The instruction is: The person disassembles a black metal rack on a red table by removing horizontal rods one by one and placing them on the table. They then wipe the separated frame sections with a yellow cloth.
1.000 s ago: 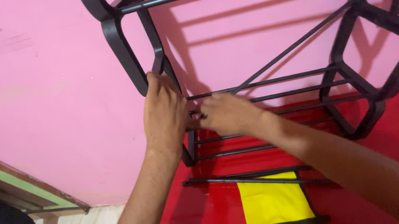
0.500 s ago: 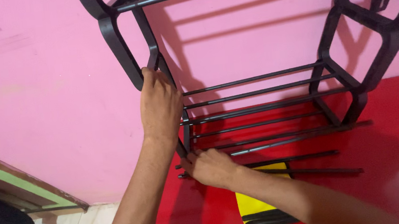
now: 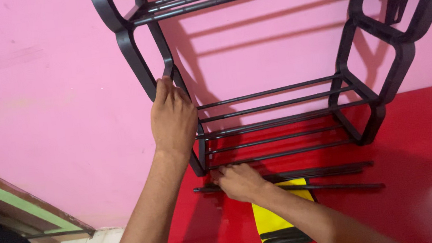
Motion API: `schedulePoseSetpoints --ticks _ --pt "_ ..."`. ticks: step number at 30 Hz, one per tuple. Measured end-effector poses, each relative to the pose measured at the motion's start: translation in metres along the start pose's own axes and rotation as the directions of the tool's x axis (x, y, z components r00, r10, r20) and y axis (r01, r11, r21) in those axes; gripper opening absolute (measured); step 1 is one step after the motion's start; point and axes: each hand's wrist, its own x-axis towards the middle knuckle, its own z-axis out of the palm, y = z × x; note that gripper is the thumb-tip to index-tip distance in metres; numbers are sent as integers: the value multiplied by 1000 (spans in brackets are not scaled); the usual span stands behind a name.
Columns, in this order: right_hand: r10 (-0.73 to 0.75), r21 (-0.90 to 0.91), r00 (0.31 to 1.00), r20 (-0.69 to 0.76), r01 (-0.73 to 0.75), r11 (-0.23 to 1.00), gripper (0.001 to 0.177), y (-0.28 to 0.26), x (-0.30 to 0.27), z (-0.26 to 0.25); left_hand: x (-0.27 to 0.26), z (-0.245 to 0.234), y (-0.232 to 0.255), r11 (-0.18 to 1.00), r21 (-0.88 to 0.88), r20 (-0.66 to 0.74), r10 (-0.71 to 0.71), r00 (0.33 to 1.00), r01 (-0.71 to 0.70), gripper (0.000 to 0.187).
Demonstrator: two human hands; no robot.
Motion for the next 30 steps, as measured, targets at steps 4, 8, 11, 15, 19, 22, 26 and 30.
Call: schedulePoseSetpoints --ticks 4,8,11,15,19,22,26,30 --pt "13 21 998 -60 -12 1000 21 0 -7 -30 -5 1 -7 993 -115 -230 -37 972 10 34" --pt "-76 -83 954 -290 54 995 15 6 -5 -76 -7 0 -17 940 -340 -422 -129 897 -25 30" --pt "-225 -186 793 -566 143 972 15 11 1 -121 -10 -1 -23 834 -551 -512 -341 788 3 24" --pt "-407 -443 610 -680 101 891 24 19 32 -190 -3 -4 -28 615 -784 -455 -662 595 85 32" --pt "-421 -473 522 -742 38 880 25 11 55 -246 18 -3 -36 380 -925 -312 -791 526 23 49" --pt "-494 -544 455 -741 25 839 37 6 79 -273 31 2 -40 192 -981 -164 -823 544 -5 48" --pt "-504 -583 545 -670 34 811 32 9 114 -287 49 16 -42 105 -993 -62 -833 549 49 42" --pt "-447 -567 630 -636 12 824 31 15 144 -284 57 30 -41 340 -940 -289 -834 469 25 29"
